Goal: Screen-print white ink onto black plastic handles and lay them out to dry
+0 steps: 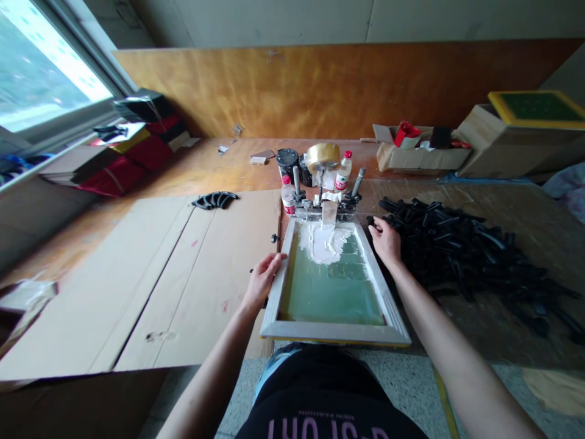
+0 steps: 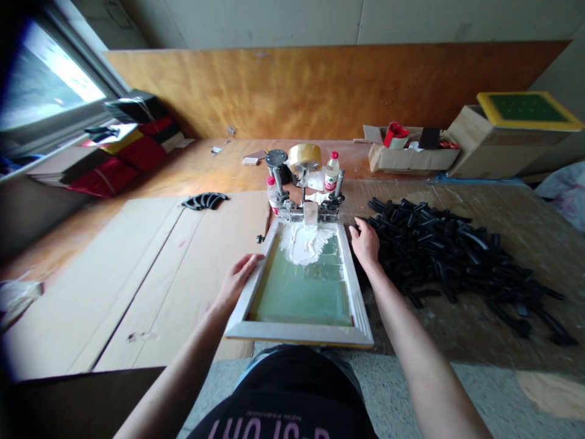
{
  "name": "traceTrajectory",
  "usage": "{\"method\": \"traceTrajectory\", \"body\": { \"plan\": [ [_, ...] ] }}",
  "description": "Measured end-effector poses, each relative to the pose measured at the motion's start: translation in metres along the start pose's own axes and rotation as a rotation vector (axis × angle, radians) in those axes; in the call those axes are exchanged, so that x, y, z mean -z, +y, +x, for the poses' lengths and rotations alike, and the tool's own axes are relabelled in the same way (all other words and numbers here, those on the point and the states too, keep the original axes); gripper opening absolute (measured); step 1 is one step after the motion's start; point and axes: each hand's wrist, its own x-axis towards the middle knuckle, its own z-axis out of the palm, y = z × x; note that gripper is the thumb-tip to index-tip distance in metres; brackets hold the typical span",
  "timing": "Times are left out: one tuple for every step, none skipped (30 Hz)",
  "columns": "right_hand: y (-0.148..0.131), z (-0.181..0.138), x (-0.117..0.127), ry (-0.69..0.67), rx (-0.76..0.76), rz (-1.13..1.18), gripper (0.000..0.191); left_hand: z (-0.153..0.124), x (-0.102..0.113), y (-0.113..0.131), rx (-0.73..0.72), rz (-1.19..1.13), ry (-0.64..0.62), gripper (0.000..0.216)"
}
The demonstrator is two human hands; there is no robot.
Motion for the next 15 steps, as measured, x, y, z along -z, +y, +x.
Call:
{"method": "traceTrajectory", "body": {
  "plan": [
    [-0.010,0.008,0.000,0.019,0.046,0.008,0.045,-0.001,-0.001,-0.014,0.033,0.021,-0.017,0.053],
    [-0.023,0.016,-0.002,0.016,0.120,0.012,0.052,-0.001,-0.003,-0.026,0.059,0.042,-0.023,0.057],
    [-0.037,0.022,-0.007,-0.015,0.210,0.006,0.057,-0.001,-0.005,-0.038,0.077,0.064,-0.019,0.061],
    [-0.052,0.027,-0.013,-0.072,0.293,-0.015,0.058,0.001,-0.008,-0.047,0.086,0.088,-0.006,0.064],
    [-0.066,0.031,-0.020,-0.145,0.349,-0.046,0.055,0.003,-0.010,-0.054,0.089,0.112,0.012,0.065],
    [-0.078,0.033,-0.027,-0.228,0.379,-0.085,0.047,0.004,-0.012,-0.059,0.088,0.132,0.030,0.065],
    [-0.087,0.034,-0.034,-0.313,0.389,-0.126,0.037,0.006,-0.014,-0.063,0.087,0.146,0.041,0.064],
    [-0.093,0.032,-0.039,-0.387,0.385,-0.166,0.027,0.007,-0.015,-0.065,0.088,0.156,0.045,0.063],
    [-0.097,0.028,-0.044,-0.445,0.378,-0.199,0.018,0.008,-0.015,-0.067,0.094,0.164,0.042,0.062],
    [-0.098,0.023,-0.046,-0.486,0.378,-0.221,0.011,0.008,-0.015,-0.068,0.103,0.169,0.034,0.062],
    [-0.098,0.015,-0.046,-0.515,0.396,-0.228,0.007,0.008,-0.015,-0.069,0.110,0.172,0.025,0.062],
    [-0.097,0.006,-0.044,-0.536,0.436,-0.222,0.006,0.008,-0.014,-0.070,0.117,0.173,0.018,0.063],
    [-0.096,-0.003,-0.040,-0.557,0.495,-0.205,0.006,0.008,-0.014,-0.071,0.120,0.173,0.015,0.063],
    [-0.094,-0.011,-0.034,-0.583,0.569,-0.182,0.008,0.007,-0.014,-0.072,0.121,0.173,0.014,0.064],
    [-0.092,-0.018,-0.027,-0.613,0.647,-0.152,0.011,0.007,-0.014,-0.072,0.120,0.175,0.017,0.064]
  ]
}}
